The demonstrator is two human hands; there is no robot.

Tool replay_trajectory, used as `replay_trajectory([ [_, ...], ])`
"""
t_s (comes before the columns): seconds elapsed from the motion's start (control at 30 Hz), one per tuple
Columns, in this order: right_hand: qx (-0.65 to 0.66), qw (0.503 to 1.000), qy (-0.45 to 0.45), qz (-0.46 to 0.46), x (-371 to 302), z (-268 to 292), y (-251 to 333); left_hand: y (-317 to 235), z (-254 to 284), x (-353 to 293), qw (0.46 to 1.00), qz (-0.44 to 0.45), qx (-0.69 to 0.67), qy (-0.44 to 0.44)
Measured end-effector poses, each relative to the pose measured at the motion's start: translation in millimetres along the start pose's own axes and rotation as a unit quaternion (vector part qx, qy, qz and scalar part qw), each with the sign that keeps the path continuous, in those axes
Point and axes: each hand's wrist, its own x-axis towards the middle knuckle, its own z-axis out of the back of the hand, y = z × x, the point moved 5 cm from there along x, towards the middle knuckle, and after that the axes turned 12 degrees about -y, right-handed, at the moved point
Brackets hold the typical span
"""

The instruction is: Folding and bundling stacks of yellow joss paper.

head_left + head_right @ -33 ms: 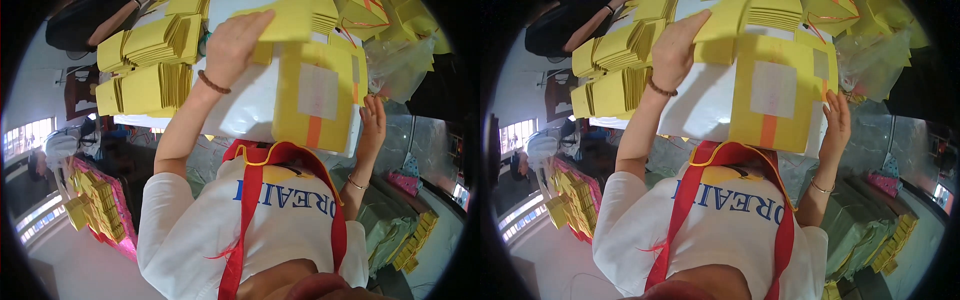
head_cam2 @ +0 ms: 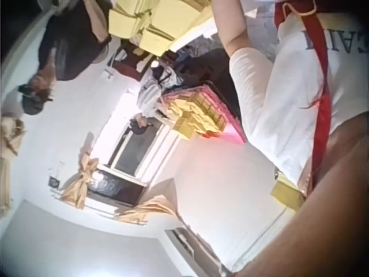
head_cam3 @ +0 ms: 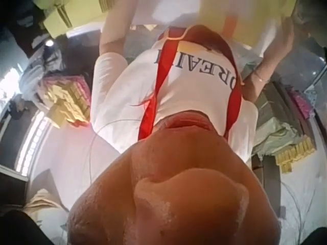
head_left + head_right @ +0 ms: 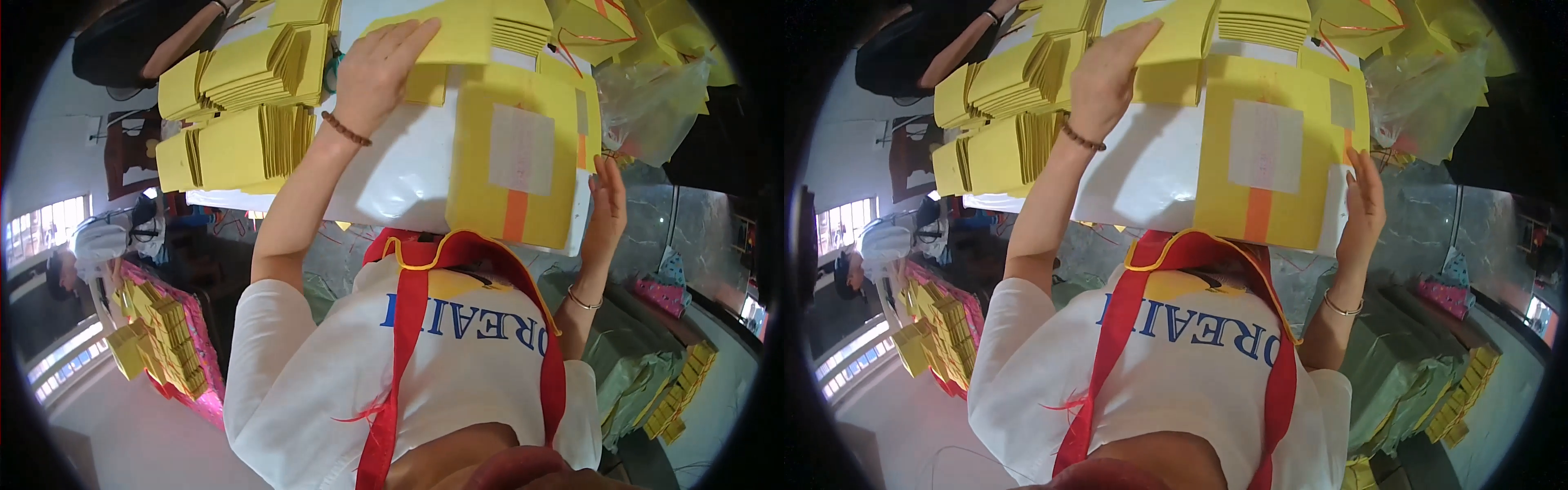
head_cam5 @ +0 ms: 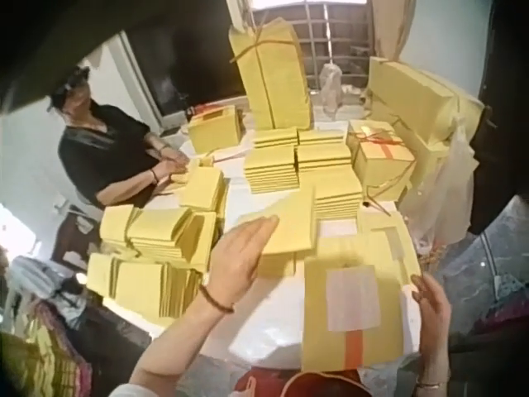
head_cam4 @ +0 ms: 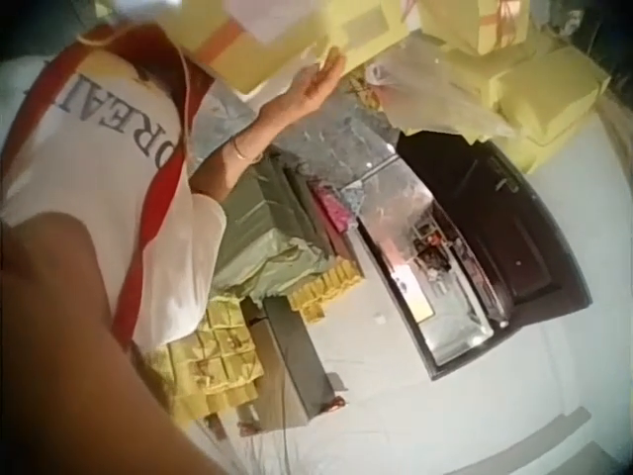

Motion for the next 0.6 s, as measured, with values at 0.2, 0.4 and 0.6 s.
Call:
replay_trajectory([
  [0.2,-0.198,0.974,0.07,0.085,-15.9,-20.3,-3.1,50.4,-58.6,-92.1,0.982,-0.026,0.089,0.167],
  [0.4,-0.167,0.981,0.089,0.05,-25.7,-28.6,-5.9,58.9,-83.5,-146.9,0.962,0.002,0.092,0.258],
  [0.6,-0.164,0.983,0.081,0.032,-26.1,-26.2,-11.0,62.3,-81.6,-132.4,0.957,-0.001,0.093,0.274],
])
